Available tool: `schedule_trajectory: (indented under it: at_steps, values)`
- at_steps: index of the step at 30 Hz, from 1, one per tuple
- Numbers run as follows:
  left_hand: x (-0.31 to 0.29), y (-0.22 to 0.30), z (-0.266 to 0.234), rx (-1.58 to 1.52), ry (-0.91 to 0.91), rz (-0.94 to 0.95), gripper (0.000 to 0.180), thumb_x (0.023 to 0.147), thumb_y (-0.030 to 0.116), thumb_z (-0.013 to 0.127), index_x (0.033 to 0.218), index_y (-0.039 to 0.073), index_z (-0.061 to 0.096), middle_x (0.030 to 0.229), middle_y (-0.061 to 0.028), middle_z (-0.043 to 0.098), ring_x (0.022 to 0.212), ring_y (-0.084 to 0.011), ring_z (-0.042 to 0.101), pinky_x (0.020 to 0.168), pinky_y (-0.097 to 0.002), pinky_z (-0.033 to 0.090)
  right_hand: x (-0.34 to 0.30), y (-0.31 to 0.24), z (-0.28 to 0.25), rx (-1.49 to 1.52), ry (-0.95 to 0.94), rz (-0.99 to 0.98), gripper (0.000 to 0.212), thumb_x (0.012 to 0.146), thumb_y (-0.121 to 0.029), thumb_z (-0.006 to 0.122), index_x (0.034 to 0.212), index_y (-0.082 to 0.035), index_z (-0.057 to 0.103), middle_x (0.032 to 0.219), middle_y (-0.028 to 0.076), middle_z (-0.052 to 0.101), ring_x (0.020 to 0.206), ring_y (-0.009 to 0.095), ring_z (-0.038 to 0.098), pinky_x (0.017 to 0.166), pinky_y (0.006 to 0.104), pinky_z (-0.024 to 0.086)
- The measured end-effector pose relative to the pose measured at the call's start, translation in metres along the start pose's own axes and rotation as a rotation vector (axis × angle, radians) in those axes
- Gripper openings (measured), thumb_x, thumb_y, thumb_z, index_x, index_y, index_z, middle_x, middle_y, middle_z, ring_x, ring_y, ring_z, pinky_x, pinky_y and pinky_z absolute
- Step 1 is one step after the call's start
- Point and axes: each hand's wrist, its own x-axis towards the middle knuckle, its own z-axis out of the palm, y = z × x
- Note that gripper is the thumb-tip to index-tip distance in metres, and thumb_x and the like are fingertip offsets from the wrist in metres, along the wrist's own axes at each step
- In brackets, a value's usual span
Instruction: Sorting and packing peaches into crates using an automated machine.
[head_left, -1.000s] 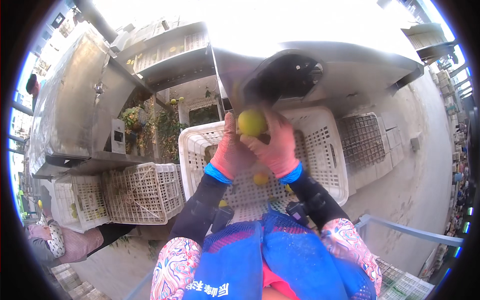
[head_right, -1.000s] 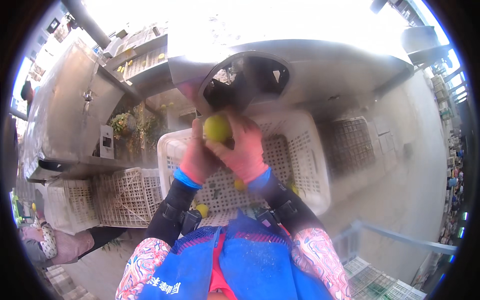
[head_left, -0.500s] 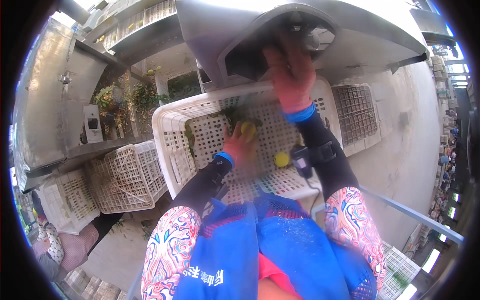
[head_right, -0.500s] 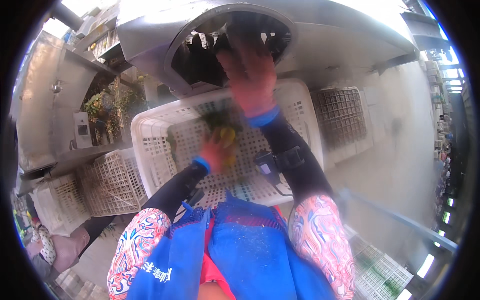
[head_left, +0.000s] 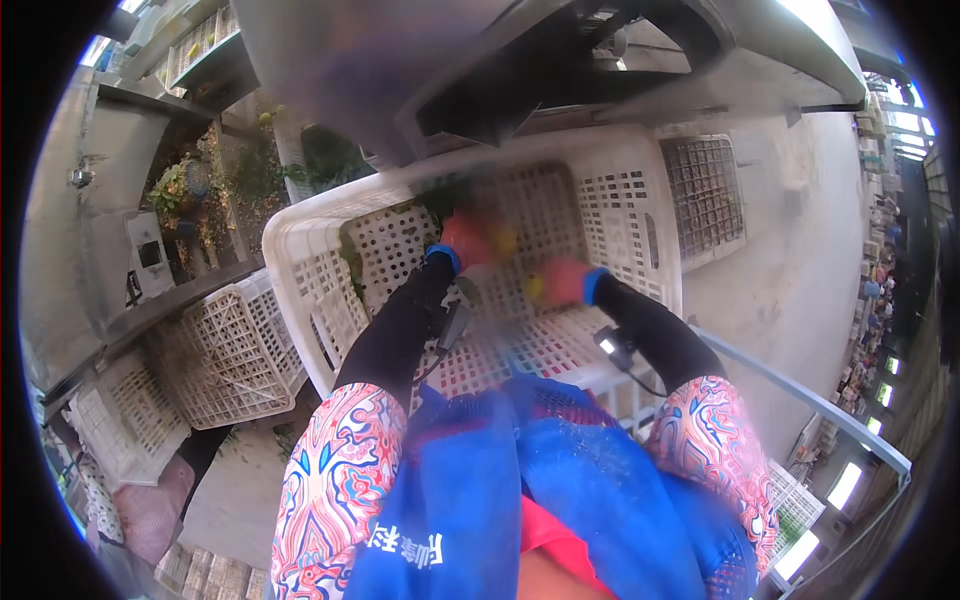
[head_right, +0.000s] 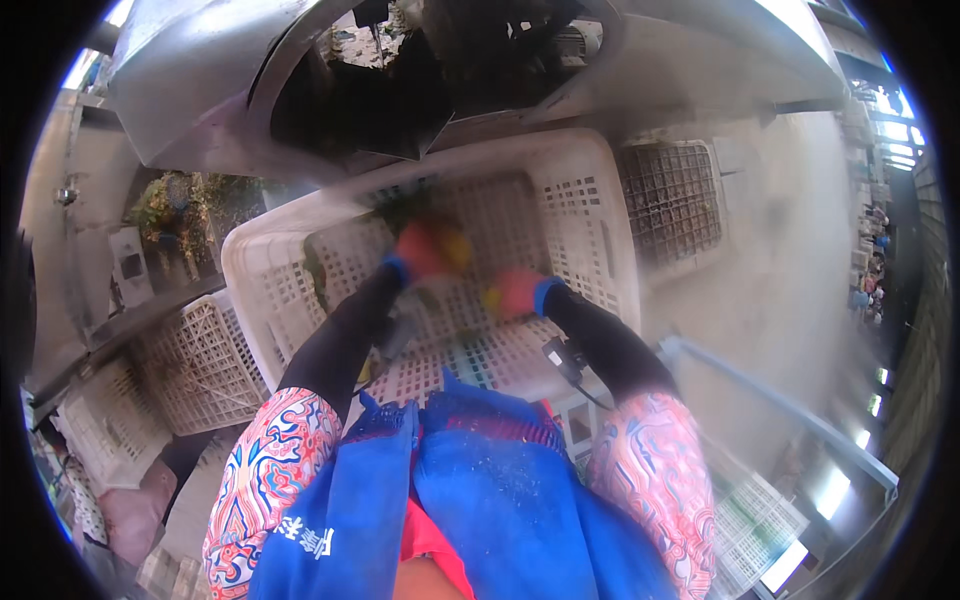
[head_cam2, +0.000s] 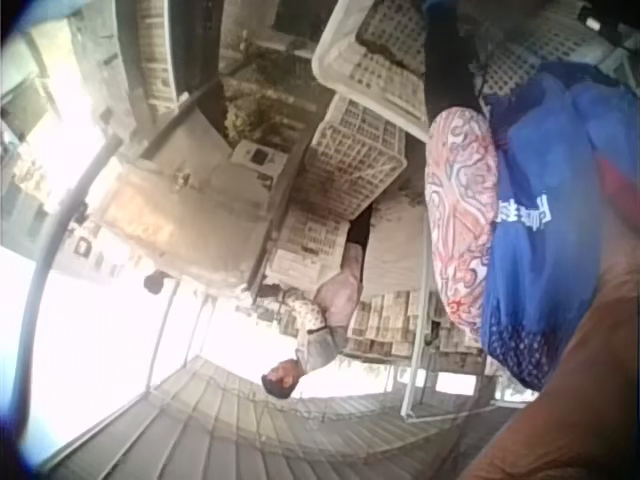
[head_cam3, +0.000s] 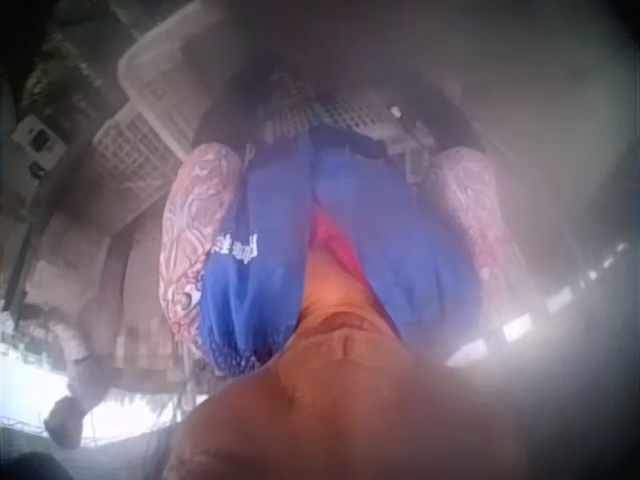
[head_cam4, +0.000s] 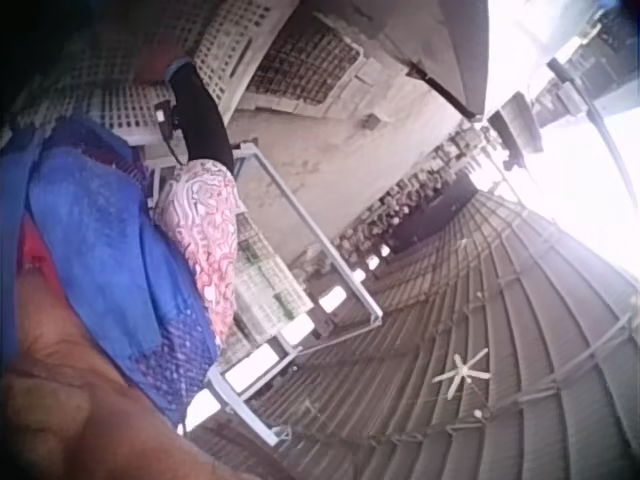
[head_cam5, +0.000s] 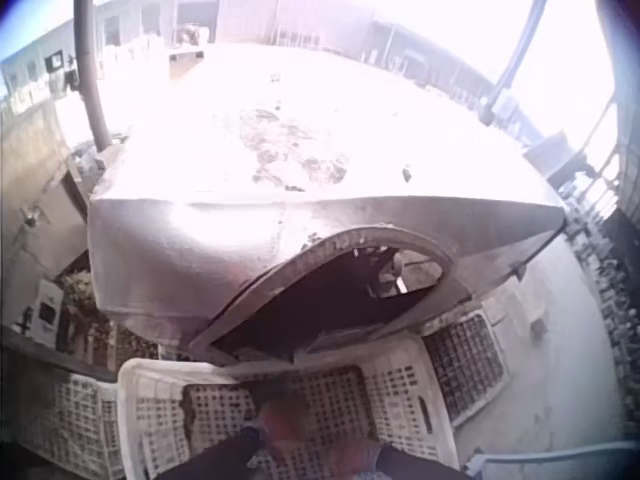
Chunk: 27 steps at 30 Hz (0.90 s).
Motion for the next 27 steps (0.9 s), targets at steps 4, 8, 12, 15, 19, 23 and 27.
schedule_trajectory:
  at_steps: [4, 8, 12, 15, 19, 23, 27]
  values:
    - [-0.074, 0.001, -0.022, -1.552, -0.042, -0.143, 0.076, 0.079, 0.045, 0.077, 0.142, 0.013, 0.051, 0.142, -0.0114, 0.054, 0.129, -0.0328, 0.053, 0.099, -0.0626, 0.047, -0.046, -0.074, -0.103, 0.363, 0.264, -0.109, 0.085, 0.073, -0.04, 0.082, 0.145, -0.009, 0.05, 0.136, 0.018, 0.061, 0.122, 0.034, 0.061, 0.104, 0.0417, 0.048]
    - [-0.136, 0.053, -0.067, -1.918, -0.07, 0.077, 0.079, 0.077, 0.042, 0.079, 0.143, 0.014, 0.048, 0.143, -0.0099, 0.052, 0.131, -0.0318, 0.051, 0.105, -0.0582, 0.043, -0.073, -0.112, -0.137, 0.407, 0.475, -0.438, 0.085, 0.075, -0.033, 0.082, 0.149, -0.011, 0.046, 0.139, 0.017, 0.059, 0.126, 0.033, 0.058, 0.105, 0.0399, 0.046]
    - [-0.157, 0.046, -0.06, -1.969, 0.098, 0.3, 0.087, 0.072, 0.041, 0.082, 0.145, 0.012, 0.045, 0.146, -0.0104, 0.048, 0.135, -0.0322, 0.047, 0.108, -0.0565, 0.041, -0.084, -0.153, -0.153, 0.264, 0.69, -0.477, 0.084, 0.078, -0.032, 0.081, 0.151, -0.012, 0.043, 0.145, 0.016, 0.055, 0.129, 0.034, 0.055, 0.109, 0.0402, 0.044]
    - [-0.166, 0.069, -0.081, -1.878, 0.258, 0.307, 0.088, 0.07, 0.041, 0.082, 0.145, 0.01, 0.046, 0.146, -0.0123, 0.048, 0.135, -0.0334, 0.047, 0.108, -0.0571, 0.041, -0.107, -0.196, -0.15, 0.371, 0.79, -0.265, 0.082, 0.08, -0.033, 0.079, 0.15, -0.008, 0.044, 0.146, 0.017, 0.053, 0.131, 0.035, 0.054, 0.11, 0.0409, 0.042]
    - [-0.176, 0.086, -0.095, -1.818, 0.364, 0.438, 0.091, 0.07, 0.048, 0.081, 0.142, 0.003, 0.047, 0.145, -0.0157, 0.047, 0.134, -0.0353, 0.047, 0.11, -0.0582, 0.039, -0.108, -0.214, -0.157, 0.585, 0.933, -0.185, 0.078, 0.08, -0.027, 0.08, 0.147, -0.003, 0.046, 0.145, 0.019, 0.053, 0.133, 0.037, 0.051, 0.11, 0.0419, 0.041]
    - [-0.181, 0.102, -0.108, -1.824, 0.546, 0.594, 0.097, 0.071, 0.066, 0.072, 0.142, 0.003, 0.048, 0.143, -0.0145, 0.048, 0.134, -0.0369, 0.046, 0.113, -0.0588, 0.035, -0.098, -0.206, -0.176, 0.407, 1.232, -0.406, 0.082, 0.074, -0.021, 0.083, 0.146, -0.004, 0.047, 0.142, 0.02, 0.054, 0.131, 0.038, 0.052, 0.109, 0.0432, 0.042]
    - [-0.184, 0.109, -0.118, -1.875, 0.563, 0.614, 0.101, 0.073, 0.074, 0.068, 0.143, 0.005, 0.046, 0.14, -0.0123, 0.05, 0.132, -0.0361, 0.046, 0.111, -0.0586, 0.036, -0.079, -0.197, -0.2, 0.25, 1.432, -0.47, 0.074, 0.073, -0.019, 0.084, 0.139, -0.004, 0.054, 0.137, 0.018, 0.06, 0.126, 0.037, 0.056, 0.105, 0.0432, 0.046]
